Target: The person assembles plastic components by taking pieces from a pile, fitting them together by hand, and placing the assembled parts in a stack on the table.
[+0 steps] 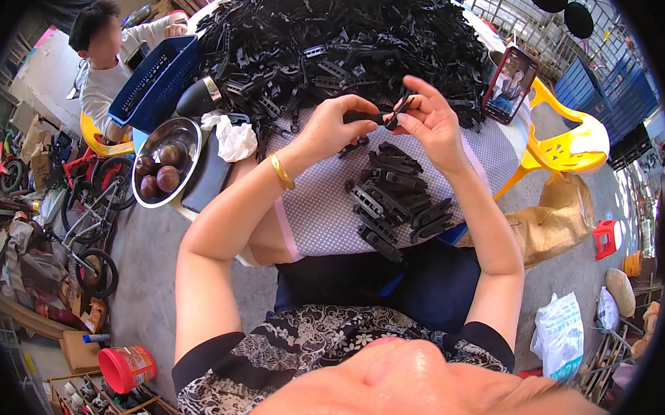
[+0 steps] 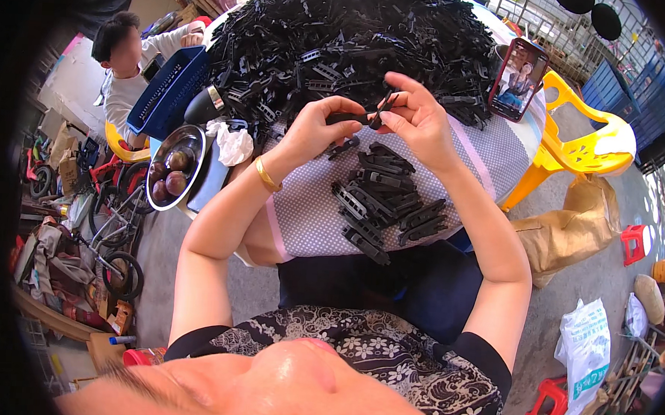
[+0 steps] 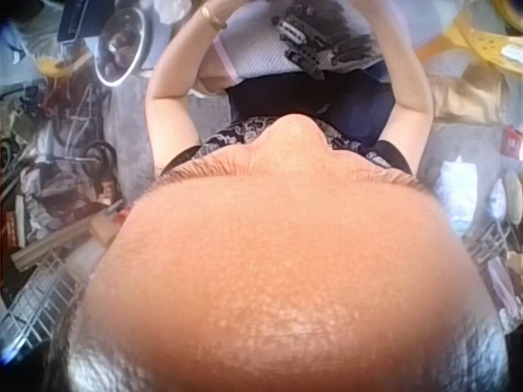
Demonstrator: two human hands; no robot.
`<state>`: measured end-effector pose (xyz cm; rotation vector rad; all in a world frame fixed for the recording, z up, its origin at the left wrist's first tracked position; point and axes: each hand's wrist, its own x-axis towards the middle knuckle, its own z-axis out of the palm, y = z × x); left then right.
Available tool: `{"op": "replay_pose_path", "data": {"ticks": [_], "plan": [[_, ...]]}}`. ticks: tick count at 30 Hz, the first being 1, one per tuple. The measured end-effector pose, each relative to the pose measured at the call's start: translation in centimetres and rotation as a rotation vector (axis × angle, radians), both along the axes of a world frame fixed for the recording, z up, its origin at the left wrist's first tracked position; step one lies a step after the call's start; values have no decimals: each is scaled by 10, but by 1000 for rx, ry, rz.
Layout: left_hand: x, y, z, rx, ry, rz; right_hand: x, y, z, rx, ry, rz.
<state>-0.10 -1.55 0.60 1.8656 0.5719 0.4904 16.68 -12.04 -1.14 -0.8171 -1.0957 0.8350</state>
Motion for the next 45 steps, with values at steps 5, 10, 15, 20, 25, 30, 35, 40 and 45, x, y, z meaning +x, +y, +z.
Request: {"op": "replay_pose_path", "data": {"ticks": [5,10,15,20,25,30,35,40,45], "plan": [[1,-4,-7,-52,-105,-16,6,4,-8,-117,-141,-43],[0,-9,-7,23,-136,-3,-1,1,-6,-150,-229,-151],[0,-11,-6,135,-170,62,-5,-1,-6,-113,-316,-216],[-1,-13,-6,311,-139,89,-5,-4,-2,-79,-556,-286],[-1,-13,-4,537,-233,82,-7,-2,5,92,-782,-507],[0,-12,-6,603,-264,47,4,0,-4,69,-884,-341],[-1,-14,-3,670,-288,36,1,-3,0,98,-916,-382],[1,-13,-3,711,-276,24,2,-3,1,139,-876,-397],[0,-5,-3,482,-250,-10,-1,-5,2,73,-862,-407]]}}
